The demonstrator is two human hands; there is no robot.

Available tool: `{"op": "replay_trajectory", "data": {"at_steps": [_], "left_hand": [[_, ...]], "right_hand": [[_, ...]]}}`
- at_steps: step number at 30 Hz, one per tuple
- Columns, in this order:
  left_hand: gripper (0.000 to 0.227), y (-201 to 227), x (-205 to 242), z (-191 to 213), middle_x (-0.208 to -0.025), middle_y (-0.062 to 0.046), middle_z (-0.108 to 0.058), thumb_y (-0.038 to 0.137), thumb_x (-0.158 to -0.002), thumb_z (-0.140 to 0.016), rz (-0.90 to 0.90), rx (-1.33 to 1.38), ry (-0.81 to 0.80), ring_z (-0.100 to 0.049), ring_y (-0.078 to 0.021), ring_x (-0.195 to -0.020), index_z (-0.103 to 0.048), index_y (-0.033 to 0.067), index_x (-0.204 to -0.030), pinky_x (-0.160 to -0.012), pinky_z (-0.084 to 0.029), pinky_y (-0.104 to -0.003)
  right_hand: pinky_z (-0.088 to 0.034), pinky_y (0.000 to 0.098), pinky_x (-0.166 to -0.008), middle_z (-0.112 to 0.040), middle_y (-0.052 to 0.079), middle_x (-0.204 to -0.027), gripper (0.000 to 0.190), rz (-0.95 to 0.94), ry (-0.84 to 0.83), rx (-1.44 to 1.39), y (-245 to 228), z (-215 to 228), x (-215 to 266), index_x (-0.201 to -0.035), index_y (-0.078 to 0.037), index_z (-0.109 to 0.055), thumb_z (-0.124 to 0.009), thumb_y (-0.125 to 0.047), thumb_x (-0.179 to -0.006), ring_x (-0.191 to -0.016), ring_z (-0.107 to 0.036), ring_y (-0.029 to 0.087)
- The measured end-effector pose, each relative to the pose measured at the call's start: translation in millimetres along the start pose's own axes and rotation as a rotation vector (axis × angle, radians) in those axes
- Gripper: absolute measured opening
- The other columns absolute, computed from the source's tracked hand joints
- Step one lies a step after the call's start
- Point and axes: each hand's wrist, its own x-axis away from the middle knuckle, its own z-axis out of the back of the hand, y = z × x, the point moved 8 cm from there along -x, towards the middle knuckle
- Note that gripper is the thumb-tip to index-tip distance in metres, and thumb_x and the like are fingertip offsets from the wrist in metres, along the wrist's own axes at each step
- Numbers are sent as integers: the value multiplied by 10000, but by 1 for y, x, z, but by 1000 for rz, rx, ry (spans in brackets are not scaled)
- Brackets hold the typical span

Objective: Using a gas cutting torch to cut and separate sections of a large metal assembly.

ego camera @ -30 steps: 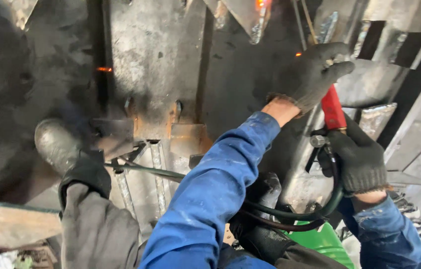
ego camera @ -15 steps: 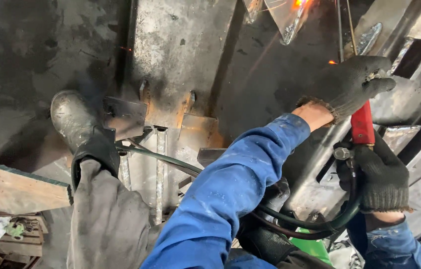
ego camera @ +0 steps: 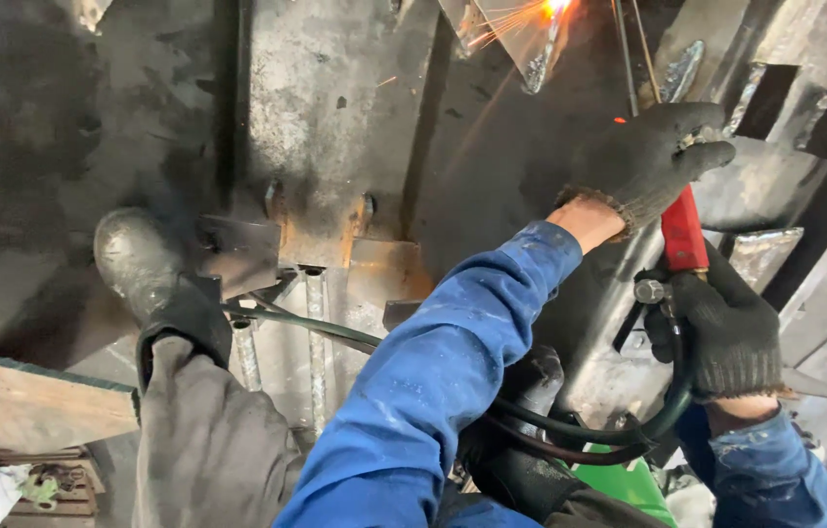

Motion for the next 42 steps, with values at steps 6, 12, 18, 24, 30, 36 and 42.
{"op": "replay_trajectory", "data": {"at_steps": [6,12,18,24,30,36,42], "left_hand": [[455,-5,0,-4,-1135,-77,-774,432,-916,-741,-23,-30,-16,-779,-188,-962,-707,123,-1249,-885,-615,-310],[482,8,0,5,-1208,-90,-776,462,-892,-722,0,-116,-12,-780,-208,-963,-717,134,-1245,-912,-605,-339],[474,-10,-3,-8,-1178,-89,-768,477,-922,-717,-42,-54,-27,-783,-194,-984,-706,115,-1227,-901,-618,-306],[511,-10,-2,-7,-1155,-69,-783,482,-885,-724,-3,-98,-21,-795,-178,-932,-716,140,-1265,-871,-616,-304],[503,20,-3,6,-1201,-35,-772,533,-894,-684,15,-124,-83,-802,-173,-931,-700,187,-1259,-881,-616,-337],[394,45,-1,28,-1110,-8,-795,513,-911,-676,58,-244,-91,-790,-214,-957,-714,265,-1214,-852,-598,-360],[425,37,-1,25,-931,-15,-824,521,-895,-653,185,-202,-166,-815,-175,-898,-718,260,-1225,-844,-615,-344]], "right_hand": [[-385,300,-402,-700,112,-889,411,-13,6,26,-1,0,2,-1401,-11,-637,-597,-129,-1010,-489,-526,164],[-386,296,-427,-676,90,-876,465,-5,31,43,-3,0,5,-1463,-40,-634,-580,-109,-1006,-526,-527,155],[-399,292,-449,-664,75,-846,447,11,-20,56,4,5,-1,-1450,-20,-636,-584,-136,-1022,-535,-529,146],[-392,287,-447,-680,60,-878,466,18,18,78,6,7,-1,-1480,-60,-644,-583,-128,-1022,-541,-529,137],[-415,292,-406,-710,83,-855,442,-37,-10,-2,-7,-1,3,-1397,-46,-631,-577,-134,-968,-474,-535,142],[-430,282,-430,-714,69,-891,459,-73,45,100,-13,0,7,-1412,-81,-641,-557,-122,-962,-501,-536,122],[-435,266,-435,-699,53,-827,453,-26,31,184,-9,4,1,-1420,-94,-644,-593,-146,-973,-506,-543,102]]}}
